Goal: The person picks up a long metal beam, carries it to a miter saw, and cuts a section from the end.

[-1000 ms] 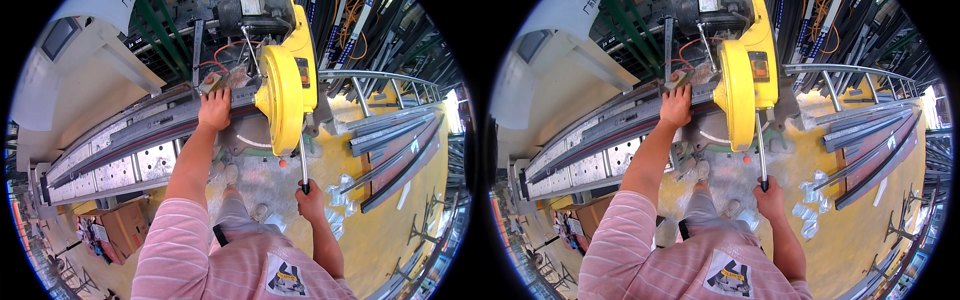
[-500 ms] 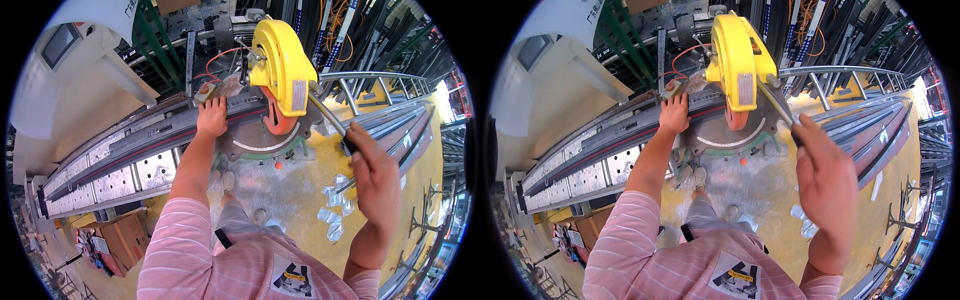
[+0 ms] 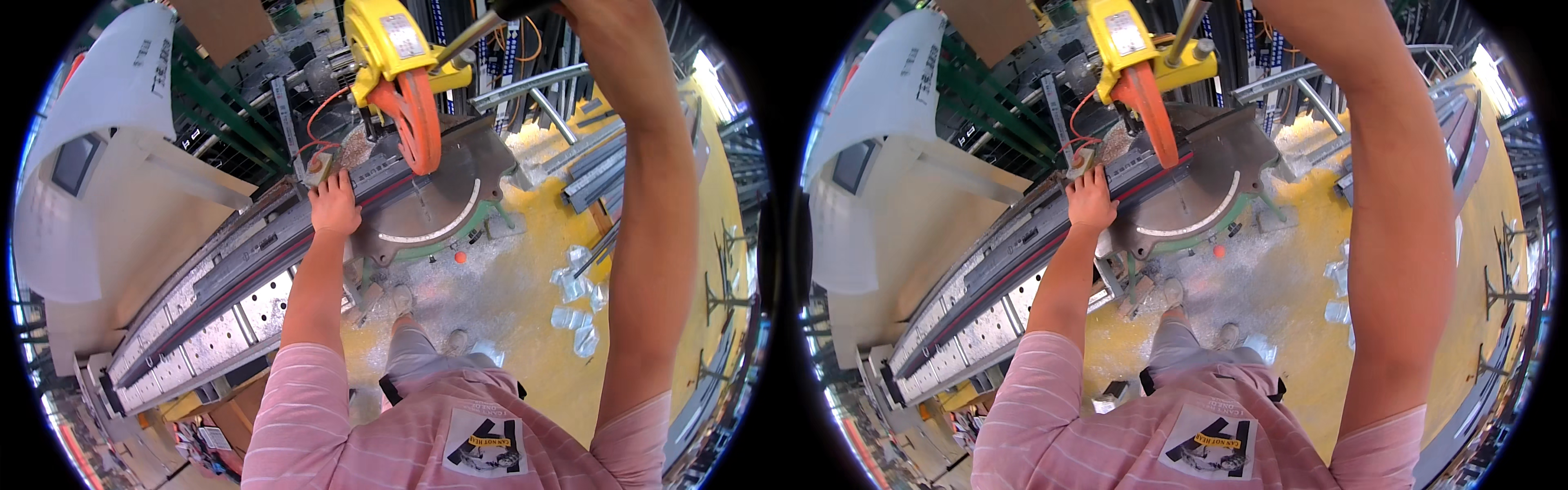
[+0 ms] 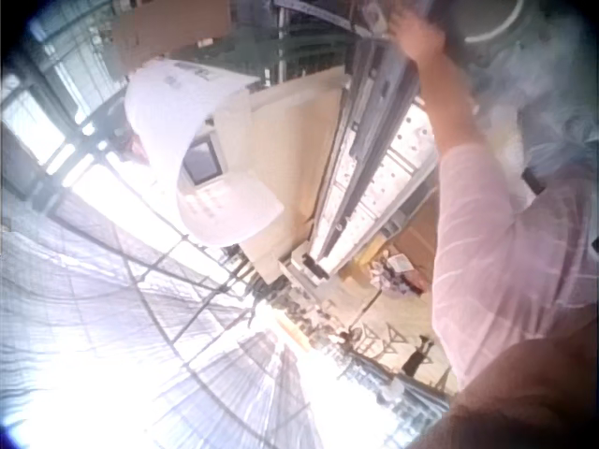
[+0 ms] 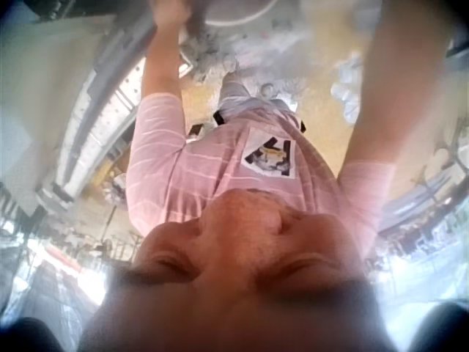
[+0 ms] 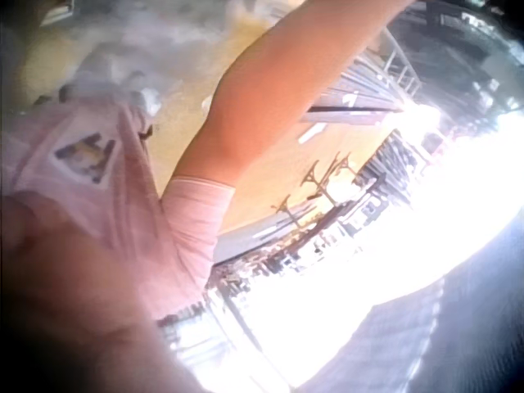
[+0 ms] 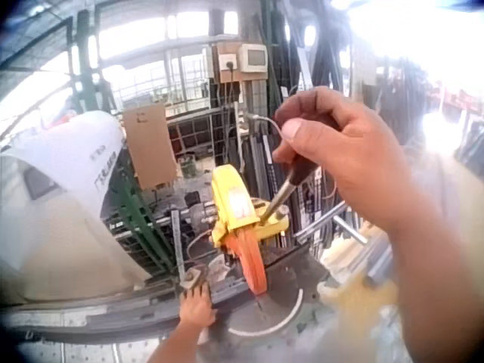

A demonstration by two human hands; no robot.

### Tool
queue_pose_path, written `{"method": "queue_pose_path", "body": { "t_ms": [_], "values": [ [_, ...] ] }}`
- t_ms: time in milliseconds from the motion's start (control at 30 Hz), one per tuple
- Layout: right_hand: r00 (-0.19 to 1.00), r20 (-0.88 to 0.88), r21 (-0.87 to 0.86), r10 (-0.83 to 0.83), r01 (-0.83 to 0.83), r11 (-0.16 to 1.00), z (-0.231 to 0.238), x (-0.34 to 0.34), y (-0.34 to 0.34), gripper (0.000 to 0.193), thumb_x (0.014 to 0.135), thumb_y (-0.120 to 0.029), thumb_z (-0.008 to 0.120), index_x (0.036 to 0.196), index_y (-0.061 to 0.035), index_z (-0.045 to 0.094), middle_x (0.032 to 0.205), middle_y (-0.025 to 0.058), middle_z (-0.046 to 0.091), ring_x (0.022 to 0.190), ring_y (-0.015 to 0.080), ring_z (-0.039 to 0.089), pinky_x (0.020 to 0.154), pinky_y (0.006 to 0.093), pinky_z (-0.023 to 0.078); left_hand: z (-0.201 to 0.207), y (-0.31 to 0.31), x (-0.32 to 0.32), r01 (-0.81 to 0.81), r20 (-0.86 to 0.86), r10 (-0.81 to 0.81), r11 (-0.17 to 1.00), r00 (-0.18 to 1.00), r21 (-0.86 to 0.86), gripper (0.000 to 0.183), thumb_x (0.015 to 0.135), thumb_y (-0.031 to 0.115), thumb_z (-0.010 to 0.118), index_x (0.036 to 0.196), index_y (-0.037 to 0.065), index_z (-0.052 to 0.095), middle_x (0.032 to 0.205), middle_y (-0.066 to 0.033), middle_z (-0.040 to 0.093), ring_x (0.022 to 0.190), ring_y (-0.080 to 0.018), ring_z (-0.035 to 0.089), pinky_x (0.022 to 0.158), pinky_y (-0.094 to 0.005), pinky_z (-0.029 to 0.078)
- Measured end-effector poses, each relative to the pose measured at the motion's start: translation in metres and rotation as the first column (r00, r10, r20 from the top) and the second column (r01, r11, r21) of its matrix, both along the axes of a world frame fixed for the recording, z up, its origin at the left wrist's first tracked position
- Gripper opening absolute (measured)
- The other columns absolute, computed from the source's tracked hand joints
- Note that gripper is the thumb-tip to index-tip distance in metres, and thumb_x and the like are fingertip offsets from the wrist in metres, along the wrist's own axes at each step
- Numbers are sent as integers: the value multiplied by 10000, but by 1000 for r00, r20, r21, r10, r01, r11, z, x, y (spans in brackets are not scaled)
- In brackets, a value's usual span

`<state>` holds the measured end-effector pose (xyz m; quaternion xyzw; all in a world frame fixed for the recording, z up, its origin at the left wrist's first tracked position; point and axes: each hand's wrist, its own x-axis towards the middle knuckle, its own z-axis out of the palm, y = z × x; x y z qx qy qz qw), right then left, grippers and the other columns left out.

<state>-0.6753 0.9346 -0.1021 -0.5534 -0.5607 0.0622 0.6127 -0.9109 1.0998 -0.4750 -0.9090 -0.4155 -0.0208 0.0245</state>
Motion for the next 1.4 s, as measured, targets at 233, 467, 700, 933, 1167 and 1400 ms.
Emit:
{"method": "queue_pose_path", "body": {
  "t_ms": [233,467,700,933,1167,1400],
  "values": [
    [787,-433,-389,-440,277,879,-206,63,-55,389,1000,-153,558,1333,50,554,1158,136,692,1026,201,676,954,326,525,7,-3,6,-7,-21,7,1000,1000,-21,926,739,310,849,1480,51,357,1372,-124,508,1265,-337,503,1060,-510,372],
    [559,-562,-754,-610,-41,656,-454,-18,-130,334,895,-82,628,1210,28,614,964,97,713,815,173,665,701,302,525,4,1,7,32,-3,-32,999,999,-12,920,744,304,845,1477,44,355,1366,-136,509,1253,-334,511,1046,-506,383],
    [836,-366,-679,-409,61,731,-463,11,-28,616,829,-93,718,1398,-29,492,1208,162,673,1113,280,655,960,380,510,3,-2,5,48,-51,-47,999,998,19,906,748,317,840,1464,25,368,1373,-132,505,1227,-321,526,1044,-515,380],
    [989,-63,-599,-136,71,797,-431,41,25,1033,683,-12,739,1579,-56,228,1572,217,361,1439,353,382,1184,390,326,11,-33,-10,47,-119,-55,996,991,-72,934,719,335,866,1459,34,380,1334,-155,526,1212,-353,520,1028,-513,372],
    [1000,-10,-716,26,-25,697,-447,41,46,1032,742,-196,757,1597,-66,193,1581,206,350,1440,362,366,1163,423,325,14,-66,-27,18,-127,-31,995,991,-101,921,707,302,870,1445,28,393,1330,-165,531,1222,-364,511,1063,-506,345],
    [971,103,-706,-215,224,672,-456,24,64,669,834,-411,731,1375,-70,534,1288,149,628,1234,326,546,1041,469,395,7,-67,-25,70,-33,-71,997,997,-31,954,670,281,881,1452,28,399,1303,-176,539,1218,-376,506,1073,-501,356]
  ]
}}
